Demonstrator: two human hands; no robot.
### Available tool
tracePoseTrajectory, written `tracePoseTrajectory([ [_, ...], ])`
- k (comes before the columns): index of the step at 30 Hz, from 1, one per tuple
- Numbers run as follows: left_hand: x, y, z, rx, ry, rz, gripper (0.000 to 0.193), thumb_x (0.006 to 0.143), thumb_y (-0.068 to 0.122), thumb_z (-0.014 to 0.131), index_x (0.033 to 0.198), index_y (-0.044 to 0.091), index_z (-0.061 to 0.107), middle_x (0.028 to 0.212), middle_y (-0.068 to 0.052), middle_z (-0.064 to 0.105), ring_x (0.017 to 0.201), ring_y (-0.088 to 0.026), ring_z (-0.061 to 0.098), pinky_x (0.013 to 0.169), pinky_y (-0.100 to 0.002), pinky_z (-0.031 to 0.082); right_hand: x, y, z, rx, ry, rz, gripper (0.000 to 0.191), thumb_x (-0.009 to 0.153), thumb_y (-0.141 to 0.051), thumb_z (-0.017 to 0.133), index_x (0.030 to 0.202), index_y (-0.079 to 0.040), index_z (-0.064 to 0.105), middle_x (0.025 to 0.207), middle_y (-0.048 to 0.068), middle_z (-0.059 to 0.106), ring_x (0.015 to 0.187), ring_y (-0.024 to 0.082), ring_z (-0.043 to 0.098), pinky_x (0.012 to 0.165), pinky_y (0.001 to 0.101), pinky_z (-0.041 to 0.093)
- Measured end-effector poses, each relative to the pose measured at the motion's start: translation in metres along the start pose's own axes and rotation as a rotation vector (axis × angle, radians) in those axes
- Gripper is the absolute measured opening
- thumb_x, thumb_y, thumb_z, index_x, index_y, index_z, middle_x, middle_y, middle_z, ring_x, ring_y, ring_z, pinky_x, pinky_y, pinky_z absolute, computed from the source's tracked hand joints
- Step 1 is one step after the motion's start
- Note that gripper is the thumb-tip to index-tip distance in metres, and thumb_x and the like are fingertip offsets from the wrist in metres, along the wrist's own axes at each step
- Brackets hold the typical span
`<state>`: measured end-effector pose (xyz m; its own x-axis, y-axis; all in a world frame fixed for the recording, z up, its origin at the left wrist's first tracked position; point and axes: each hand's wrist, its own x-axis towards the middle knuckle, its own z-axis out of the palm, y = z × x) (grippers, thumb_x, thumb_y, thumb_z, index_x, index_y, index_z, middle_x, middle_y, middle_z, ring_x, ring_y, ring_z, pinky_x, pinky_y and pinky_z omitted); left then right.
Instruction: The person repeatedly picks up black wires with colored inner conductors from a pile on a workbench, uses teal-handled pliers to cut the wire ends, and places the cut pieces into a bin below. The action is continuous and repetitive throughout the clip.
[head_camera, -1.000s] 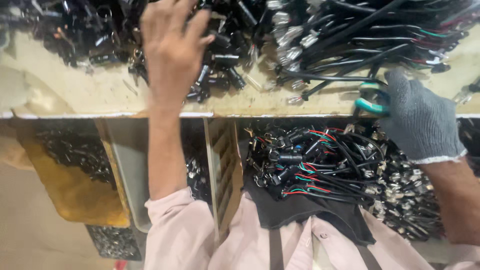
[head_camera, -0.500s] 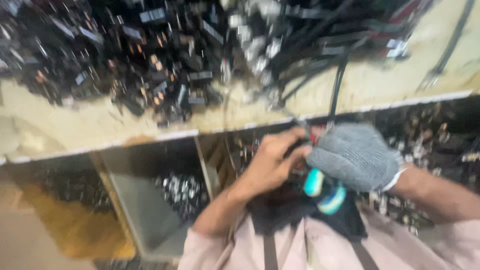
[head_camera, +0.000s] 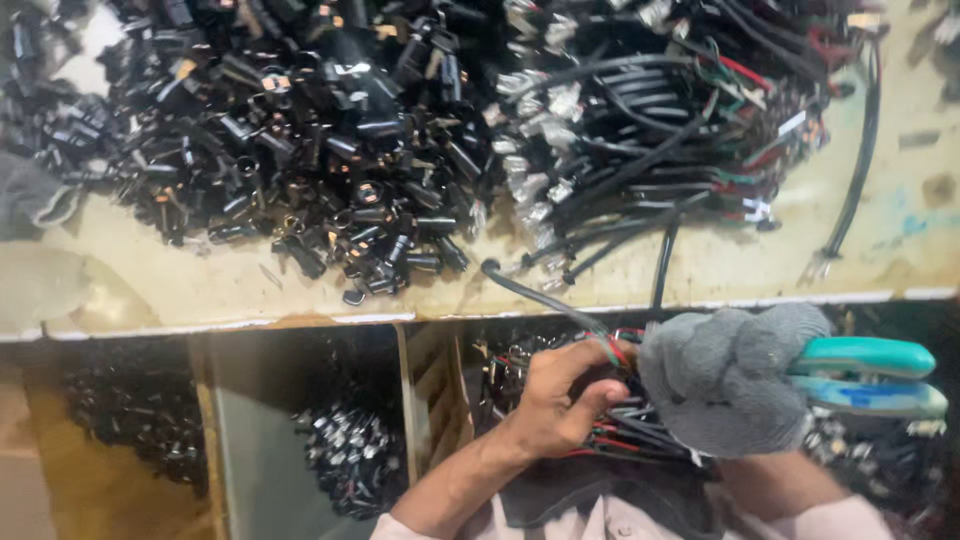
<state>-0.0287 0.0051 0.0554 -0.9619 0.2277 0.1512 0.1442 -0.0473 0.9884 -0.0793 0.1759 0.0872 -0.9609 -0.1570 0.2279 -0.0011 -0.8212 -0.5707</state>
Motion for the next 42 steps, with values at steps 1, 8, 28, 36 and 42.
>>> tracePoseTrajectory([
  [1, 0.006, 0.007, 0.001, -0.044, -0.002, 0.020, 0.051, 0.105, 0.021, 0.069, 0.147, 0.000, 0.049, 0.120, -0.019, 0.073, 0.106, -0.034, 0.074, 0.097, -0.038, 0.056, 0.007, 0.001, -0.005, -0.322, -0.060, 0.000, 0.020, 0.097, -0.009, 0.067, 0.092, -0.014, 0.048, 0.070, 0.006, 0.048, 0.058, 0.016, 0.046, 0.054, 0.0334, 0.042],
  [8, 0.014, 0.031, -0.027, 0.941, -0.578, -0.159, 0.074, 0.093, 0.018, 0.069, 0.160, 0.004, 0.042, 0.112, -0.019, 0.071, 0.081, -0.036, 0.073, 0.067, -0.045, 0.058, 0.115, -0.030, -0.030, -1.910, -0.420, -0.387, 0.022, 0.100, -0.005, 0.069, 0.120, -0.005, 0.060, 0.107, 0.016, 0.067, 0.082, 0.031, 0.070, 0.068, 0.0403, 0.056],
  [28, 0.012, -0.078, -0.175, 1.256, 0.759, 0.074, 0.030, 0.105, 0.027, 0.057, 0.123, 0.003, 0.063, 0.146, -0.027, 0.049, 0.137, -0.044, 0.043, 0.116, -0.059, 0.034, 0.062, -0.014, -0.033, -2.101, -0.347, -0.353, 0.026, 0.094, -0.005, 0.070, 0.118, -0.010, 0.062, 0.111, 0.013, 0.071, 0.084, 0.031, 0.068, 0.065, 0.0417, 0.052],
  [36, 0.027, -0.024, -0.172, 0.709, 0.780, 0.260, 0.040, 0.110, 0.040, 0.054, 0.117, 0.002, 0.062, 0.134, -0.021, 0.055, 0.128, -0.038, 0.050, 0.114, -0.049, 0.041, 0.031, 0.006, -0.055, -2.446, -0.258, 0.072, 0.033, 0.085, -0.014, 0.080, 0.115, -0.014, 0.067, 0.095, 0.010, 0.068, 0.080, 0.033, 0.069, 0.069, 0.0429, 0.054],
  [42, -0.003, 0.009, -0.087, -0.428, 0.436, -0.261, 0.023, 0.098, 0.029, 0.061, 0.102, 0.007, 0.065, 0.089, -0.006, 0.067, 0.082, -0.018, 0.064, 0.074, -0.032, 0.052, 0.002, -0.004, -0.081, -2.159, -0.075, -0.114, 0.035, 0.086, -0.014, 0.081, 0.118, -0.014, 0.067, 0.102, 0.010, 0.070, 0.084, 0.031, 0.070, 0.066, 0.0390, 0.054],
])
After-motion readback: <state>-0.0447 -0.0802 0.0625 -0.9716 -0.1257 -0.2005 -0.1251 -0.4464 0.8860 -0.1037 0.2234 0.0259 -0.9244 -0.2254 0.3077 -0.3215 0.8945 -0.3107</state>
